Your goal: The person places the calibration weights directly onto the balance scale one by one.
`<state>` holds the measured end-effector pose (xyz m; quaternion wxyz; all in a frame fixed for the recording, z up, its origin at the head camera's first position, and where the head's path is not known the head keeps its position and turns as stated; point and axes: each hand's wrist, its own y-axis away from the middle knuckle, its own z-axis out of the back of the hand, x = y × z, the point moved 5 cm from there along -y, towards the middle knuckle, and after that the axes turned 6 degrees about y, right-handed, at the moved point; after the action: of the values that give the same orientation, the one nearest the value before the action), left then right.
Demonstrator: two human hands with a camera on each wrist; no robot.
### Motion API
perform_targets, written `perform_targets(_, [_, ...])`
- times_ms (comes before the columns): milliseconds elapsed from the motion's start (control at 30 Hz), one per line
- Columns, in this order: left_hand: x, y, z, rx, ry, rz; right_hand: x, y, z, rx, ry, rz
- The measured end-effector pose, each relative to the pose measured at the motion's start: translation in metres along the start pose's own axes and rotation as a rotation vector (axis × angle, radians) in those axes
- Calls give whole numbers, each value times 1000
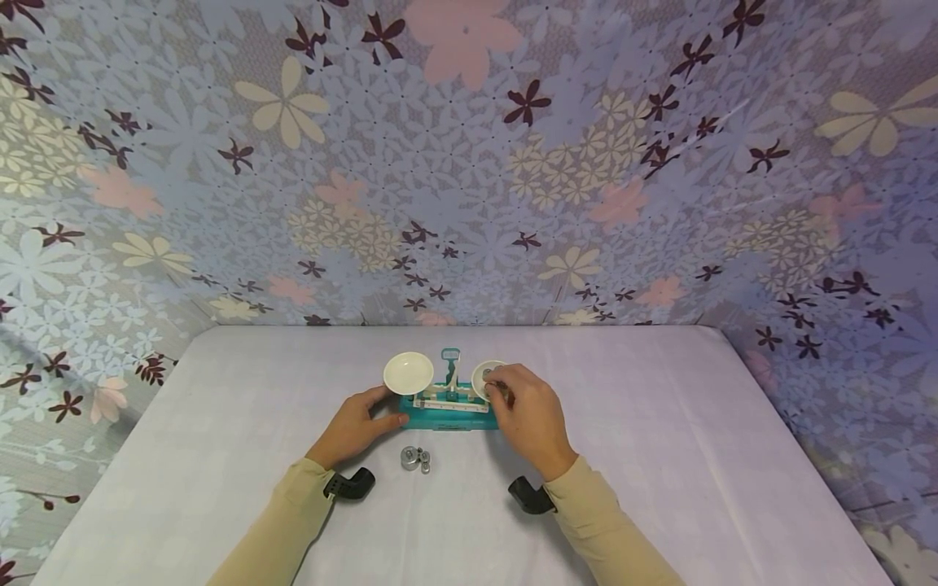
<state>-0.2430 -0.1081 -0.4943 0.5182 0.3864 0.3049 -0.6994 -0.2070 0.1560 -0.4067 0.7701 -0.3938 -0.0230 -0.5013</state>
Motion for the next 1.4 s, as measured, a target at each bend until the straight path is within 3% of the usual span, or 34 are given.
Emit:
perform_targets(600, [1, -1, 1, 2, -6, -5, 16, 2, -7, -6, -137, -21])
perform_targets(1033, [2, -2, 0, 5, -11, -15, 33, 2, -17, 75, -208, -66])
perform_targets(1400, [4, -3, 0, -5, -13, -29, 46, 6, -31, 116, -269, -46])
